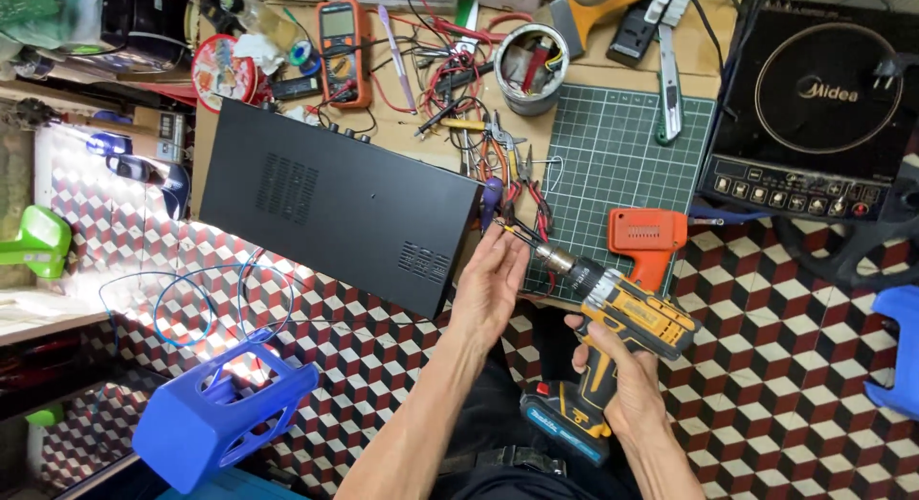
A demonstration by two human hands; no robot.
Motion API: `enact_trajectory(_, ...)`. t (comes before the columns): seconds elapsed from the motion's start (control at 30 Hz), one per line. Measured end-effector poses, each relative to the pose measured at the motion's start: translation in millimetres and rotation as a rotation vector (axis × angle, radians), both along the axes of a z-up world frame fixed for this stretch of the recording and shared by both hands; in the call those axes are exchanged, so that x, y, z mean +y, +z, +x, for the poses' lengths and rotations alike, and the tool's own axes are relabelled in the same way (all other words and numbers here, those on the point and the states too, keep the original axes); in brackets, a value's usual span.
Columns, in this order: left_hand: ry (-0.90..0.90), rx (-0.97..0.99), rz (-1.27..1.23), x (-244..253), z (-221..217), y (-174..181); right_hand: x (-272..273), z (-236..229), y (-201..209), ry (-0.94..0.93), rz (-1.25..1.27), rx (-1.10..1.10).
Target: Opening the casing of an electronic amplifier, inspecting it, and screwing the cover back on.
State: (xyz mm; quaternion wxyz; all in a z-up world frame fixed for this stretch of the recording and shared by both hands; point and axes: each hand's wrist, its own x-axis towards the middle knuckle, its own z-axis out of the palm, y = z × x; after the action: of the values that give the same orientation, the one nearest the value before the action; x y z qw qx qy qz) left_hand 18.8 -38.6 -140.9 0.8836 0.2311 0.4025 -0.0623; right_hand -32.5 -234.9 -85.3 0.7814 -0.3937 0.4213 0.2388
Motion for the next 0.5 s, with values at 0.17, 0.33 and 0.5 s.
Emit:
enact_trajectory(0.17, 0.048, -0.004, 0.019, 11.8, -6.6, -18.0, 2.5, 9.2, -10.5, 0.06, 0.036, 0.042)
enact_trajectory(0.33, 0.075, 0.027, 0.046, 14.4, -0.9, -3.8, 6.1, 11.6, -16.6, 0.096, 0.077, -0.027)
enact_trajectory(0.5, 0.097, 0.016, 0.037, 17.1, 0.2, -2.9, 9.8, 15.2, -17.2, 0.108, 0.083, -0.049)
